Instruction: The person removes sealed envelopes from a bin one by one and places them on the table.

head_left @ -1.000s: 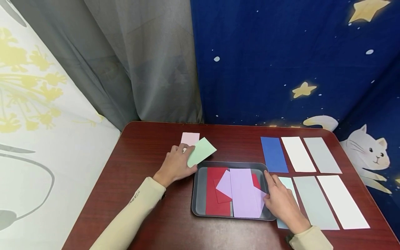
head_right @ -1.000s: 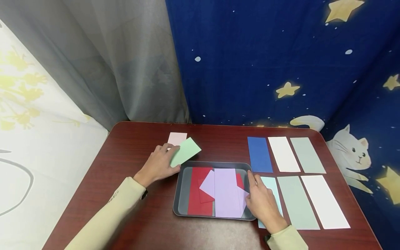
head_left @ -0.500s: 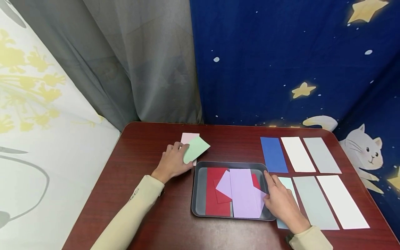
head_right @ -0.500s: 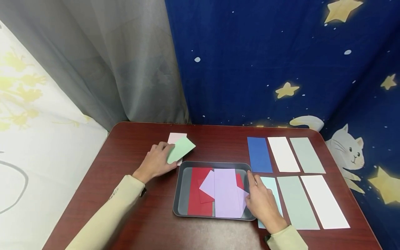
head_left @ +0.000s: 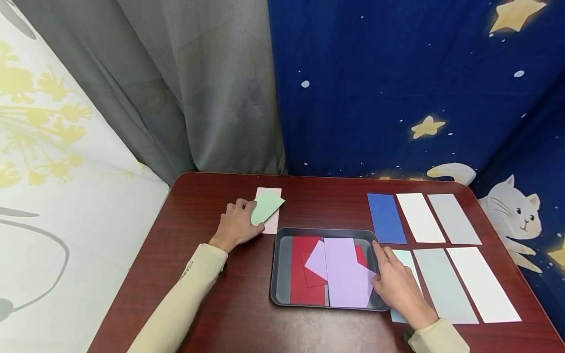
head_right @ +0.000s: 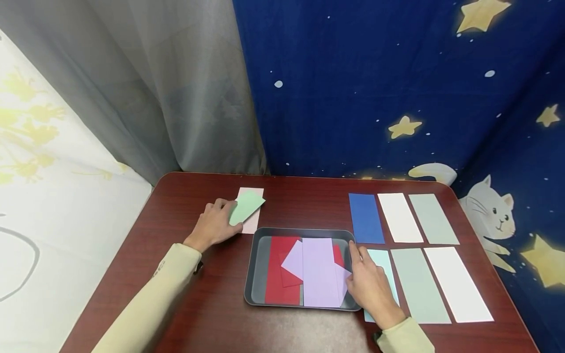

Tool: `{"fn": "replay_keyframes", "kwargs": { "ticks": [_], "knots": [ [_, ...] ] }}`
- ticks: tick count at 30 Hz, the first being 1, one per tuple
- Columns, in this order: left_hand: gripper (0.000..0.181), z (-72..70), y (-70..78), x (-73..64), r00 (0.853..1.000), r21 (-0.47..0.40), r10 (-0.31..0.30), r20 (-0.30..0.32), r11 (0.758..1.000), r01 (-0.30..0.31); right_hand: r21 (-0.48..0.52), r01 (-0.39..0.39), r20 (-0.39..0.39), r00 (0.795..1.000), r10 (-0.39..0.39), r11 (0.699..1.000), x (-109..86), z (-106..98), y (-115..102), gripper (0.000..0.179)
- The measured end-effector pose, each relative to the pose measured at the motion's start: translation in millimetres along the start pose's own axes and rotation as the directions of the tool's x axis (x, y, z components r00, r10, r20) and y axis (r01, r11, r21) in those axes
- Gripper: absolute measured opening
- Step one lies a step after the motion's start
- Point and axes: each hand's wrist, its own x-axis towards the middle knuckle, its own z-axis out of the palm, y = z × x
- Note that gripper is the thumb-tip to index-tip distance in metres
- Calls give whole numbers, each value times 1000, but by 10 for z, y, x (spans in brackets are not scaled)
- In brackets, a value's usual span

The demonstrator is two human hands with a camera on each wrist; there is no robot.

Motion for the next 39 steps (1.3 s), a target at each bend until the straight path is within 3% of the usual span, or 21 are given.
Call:
{"fn": "replay_keyframes", "kwargs": {
  "ticks": [14,25,39],
  "knots": [
    [80,-6,-215,83,995,-31,-98,-10,995,98,-4,-4,0,1000,4,1000,7,10,-3,83],
    [81,7,-408,112,980,-9,-195,-49,981,194,-8,6,-10,1000,-6,1000,10,14,13,82],
    [85,-32,-430,147,956,-15,-290,-47,957,289,1,9,-18,1000,-9,1000,7,19,5,83]
  ]
}}
